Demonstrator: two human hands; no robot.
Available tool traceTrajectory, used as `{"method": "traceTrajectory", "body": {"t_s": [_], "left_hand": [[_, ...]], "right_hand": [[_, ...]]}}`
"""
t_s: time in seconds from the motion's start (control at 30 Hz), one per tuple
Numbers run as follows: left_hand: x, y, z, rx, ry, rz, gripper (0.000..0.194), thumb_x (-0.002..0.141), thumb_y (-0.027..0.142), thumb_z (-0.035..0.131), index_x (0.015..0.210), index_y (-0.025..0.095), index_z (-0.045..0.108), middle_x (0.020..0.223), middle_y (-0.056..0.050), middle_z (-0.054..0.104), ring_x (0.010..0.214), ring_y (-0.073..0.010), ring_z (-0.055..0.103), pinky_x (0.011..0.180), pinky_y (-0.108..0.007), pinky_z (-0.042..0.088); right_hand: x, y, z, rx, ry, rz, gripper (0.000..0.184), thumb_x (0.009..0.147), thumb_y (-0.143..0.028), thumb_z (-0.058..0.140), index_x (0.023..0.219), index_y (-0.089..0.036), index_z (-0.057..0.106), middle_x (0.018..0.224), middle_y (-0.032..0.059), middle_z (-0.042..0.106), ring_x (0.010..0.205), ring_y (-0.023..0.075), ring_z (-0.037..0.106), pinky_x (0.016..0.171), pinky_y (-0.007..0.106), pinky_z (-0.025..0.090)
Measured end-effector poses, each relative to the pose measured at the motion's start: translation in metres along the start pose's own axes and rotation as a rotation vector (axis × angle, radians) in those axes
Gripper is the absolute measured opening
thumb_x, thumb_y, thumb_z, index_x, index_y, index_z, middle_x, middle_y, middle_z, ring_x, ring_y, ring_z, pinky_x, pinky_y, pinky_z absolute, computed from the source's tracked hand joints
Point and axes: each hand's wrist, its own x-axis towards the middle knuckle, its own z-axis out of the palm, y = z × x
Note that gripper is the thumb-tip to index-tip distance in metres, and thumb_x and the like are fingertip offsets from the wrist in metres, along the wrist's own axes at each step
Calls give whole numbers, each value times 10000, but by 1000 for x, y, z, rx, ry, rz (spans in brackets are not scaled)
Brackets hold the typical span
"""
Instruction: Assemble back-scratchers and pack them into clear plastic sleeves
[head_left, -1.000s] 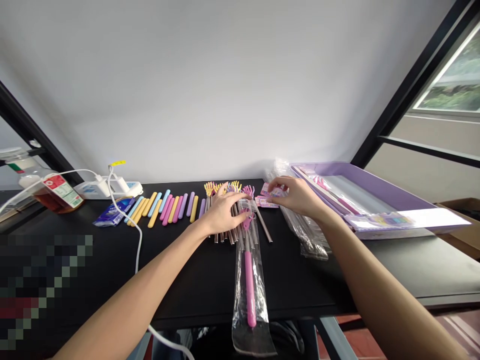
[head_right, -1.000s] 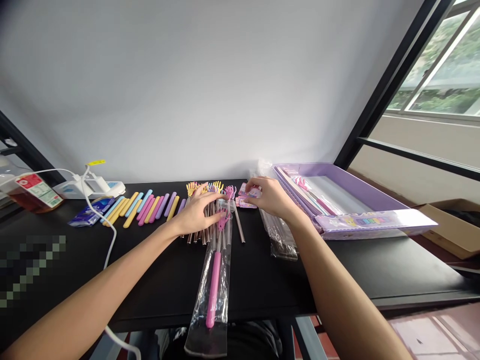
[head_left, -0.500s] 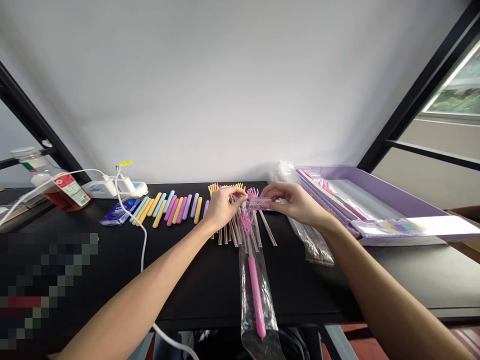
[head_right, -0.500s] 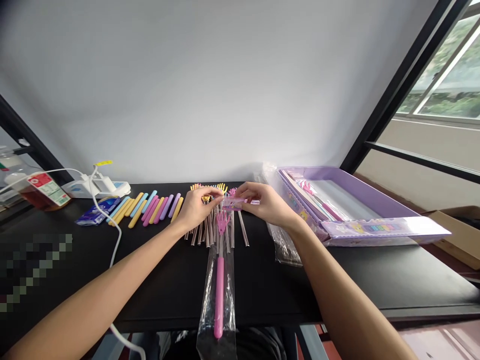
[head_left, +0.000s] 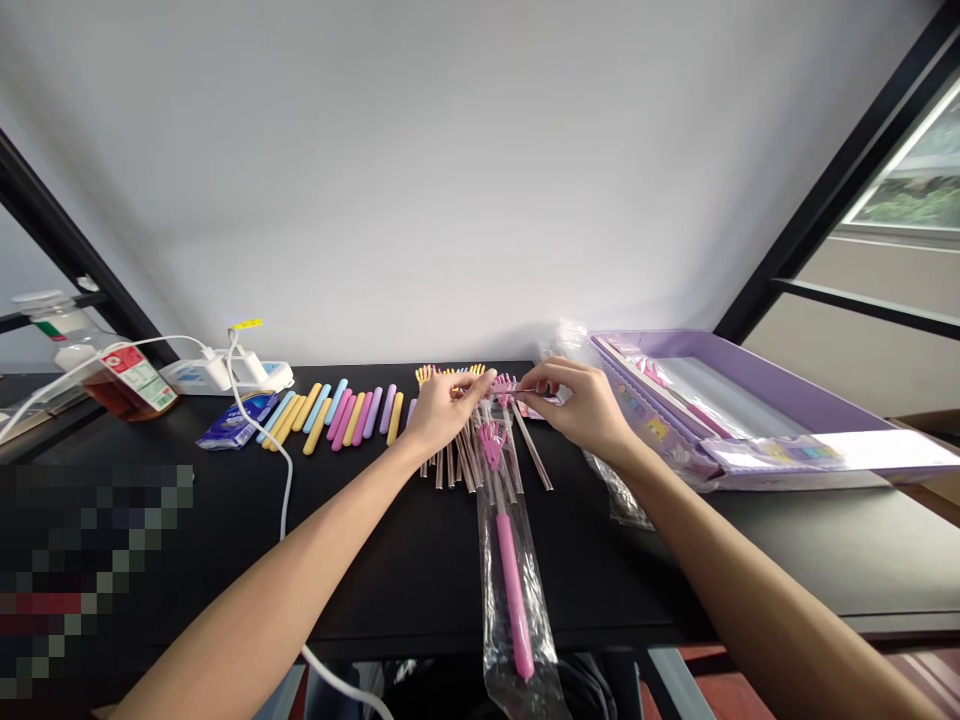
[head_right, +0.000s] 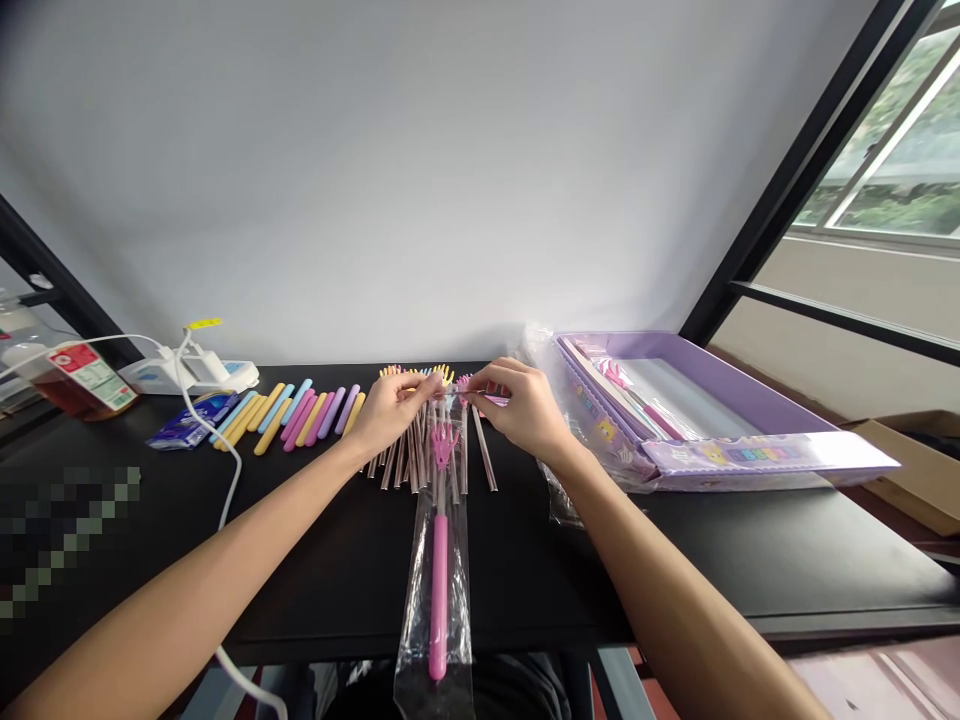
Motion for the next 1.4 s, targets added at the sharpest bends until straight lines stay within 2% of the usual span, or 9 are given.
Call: {"method": "traceTrajectory", "body": {"t_s": [0.13, 0.23, 0.33, 0.57, 0.73, 0.87, 1.0, 1.23, 1.4], "left_hand": [[-2, 4, 0, -35, -73, 25, 492, 917, 632, 582, 906, 182, 779, 915, -57, 779, 920, -240, 726, 823, -322, 563], [-2, 3, 1, -98, -97, 41, 407, 855, 553, 716, 1018, 181, 751, 1067, -81, 772, 1009, -239, 723, 923, -351, 571], [-2, -2, 3, -157, -104, 36, 425, 790, 457, 814, 1092, 178, 706, 1110, -102, 767, 1069, -252, 724, 981, -391, 571], [-2, -5, 3, -225, -154, 35, 327, 852, 300, 749, 1149, 187, 670, 1122, -98, 772, 1103, -258, 723, 954, -377, 581], [-4, -2, 5, -255, -161, -20, 360, 868, 350, 739, 1187, 201, 664, 1093, -87, 783, 1005, -255, 748, 841, -354, 604], [-4, -1, 6, -255, -127, -31, 352, 874, 456, 731, 1101, 188, 710, 1059, -83, 787, 1014, -260, 748, 889, -365, 602], [-3, 2, 7, -274, -92, -27, 377, 892, 516, 691, 1036, 171, 736, 1066, -89, 786, 1016, -253, 745, 945, -376, 590], [-3, 3, 7, -310, -54, -59, 286, 929, 422, 663, 1042, 169, 736, 1038, -81, 795, 1025, -236, 743, 1000, -384, 563], [-2, 0, 6, -317, -27, -64, 292, 928, 438, 654, 1027, 175, 735, 1028, -82, 794, 1033, -238, 740, 1015, -394, 550]], "right_hand": [[0, 1, -1, -6, 23, 25, 120, 886, -332, 709, 849, -226, 750, 812, 58, 741, 693, 198, 630, 654, 349, 513], [0, 2, -1, 24, 33, -14, 140, 916, -318, 672, 884, -233, 779, 887, 67, 772, 763, 218, 684, 699, 364, 545], [0, 2, 0, 17, 63, -38, 153, 923, -298, 662, 891, -243, 800, 920, 69, 782, 797, 229, 708, 717, 371, 563], [-1, 4, 3, -21, 62, -96, 166, 934, -291, 652, 894, -250, 808, 915, 69, 767, 777, 212, 699, 704, 353, 561], [-4, 5, 5, -94, 42, -94, 136, 947, -278, 631, 987, -239, 755, 843, 54, 717, 682, 180, 625, 653, 328, 533], [-4, 7, 6, -103, -2, -133, 162, 967, -257, 586, 925, -250, 742, 934, 70, 737, 805, 207, 672, 703, 342, 547], [-5, 10, 8, -138, 10, -195, 191, 963, -221, 575, 933, -256, 759, 1029, 80, 735, 906, 231, 680, 798, 386, 558], [-6, 6, 8, -166, -55, -234, 135, 925, -219, 642, 972, -255, 764, 1149, 97, 693, 962, 256, 614, 858, 441, 542], [-5, 7, 9, -125, -80, -206, 105, 906, -216, 663, 937, -258, 755, 1150, 88, 698, 987, 262, 617, 889, 457, 530]]}}
